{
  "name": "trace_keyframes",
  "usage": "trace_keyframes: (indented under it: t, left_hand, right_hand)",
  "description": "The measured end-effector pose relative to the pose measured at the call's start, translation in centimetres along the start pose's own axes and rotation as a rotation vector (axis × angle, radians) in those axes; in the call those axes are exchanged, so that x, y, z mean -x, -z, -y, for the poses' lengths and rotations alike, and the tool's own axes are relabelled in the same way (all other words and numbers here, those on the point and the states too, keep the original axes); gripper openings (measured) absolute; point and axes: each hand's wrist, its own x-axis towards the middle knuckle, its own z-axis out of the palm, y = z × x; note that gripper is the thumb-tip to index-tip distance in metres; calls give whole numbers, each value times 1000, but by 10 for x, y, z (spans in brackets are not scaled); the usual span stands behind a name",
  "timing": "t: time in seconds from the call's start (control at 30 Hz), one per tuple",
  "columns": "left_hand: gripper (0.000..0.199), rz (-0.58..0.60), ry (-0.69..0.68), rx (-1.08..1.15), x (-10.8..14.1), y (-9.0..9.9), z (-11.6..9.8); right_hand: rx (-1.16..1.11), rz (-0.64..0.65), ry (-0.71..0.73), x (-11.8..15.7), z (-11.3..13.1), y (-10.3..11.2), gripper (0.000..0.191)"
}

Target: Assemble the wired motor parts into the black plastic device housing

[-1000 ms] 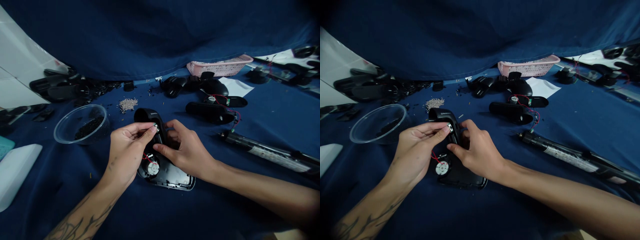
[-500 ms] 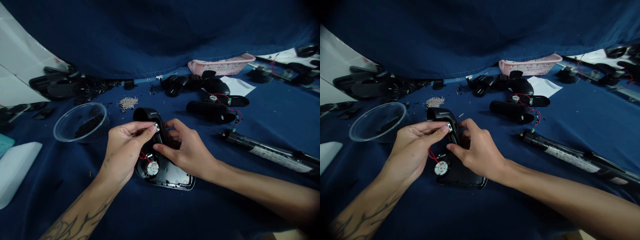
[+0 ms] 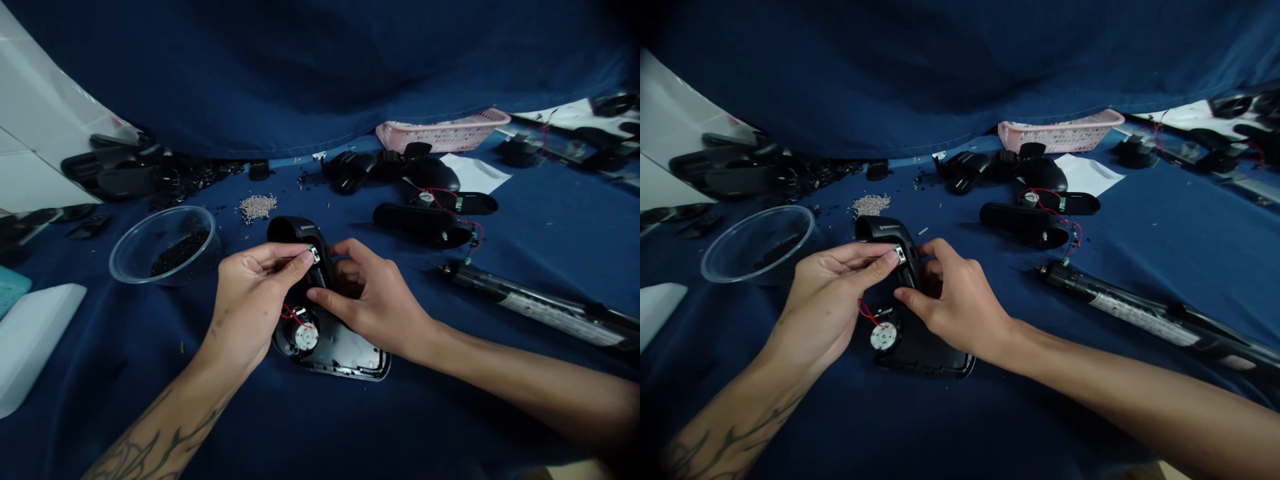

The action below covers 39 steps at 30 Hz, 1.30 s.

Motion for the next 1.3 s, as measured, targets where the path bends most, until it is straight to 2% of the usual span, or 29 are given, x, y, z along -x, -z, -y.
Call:
trace_keyframes:
  t: [0.73,1.1,1.3]
  left_hand:
    - [16,6,7,-13,0,0,2]
    - [15,9,-46,-42,1,0,5]
    - [15,15,-68,-23,2,-4,9]
  right_hand:
    - [0,-17,-4,0,0,-1,39]
    - [5,-8,0,1,-1,-1,39]
    - [88,-11,89,2,4,-2,34]
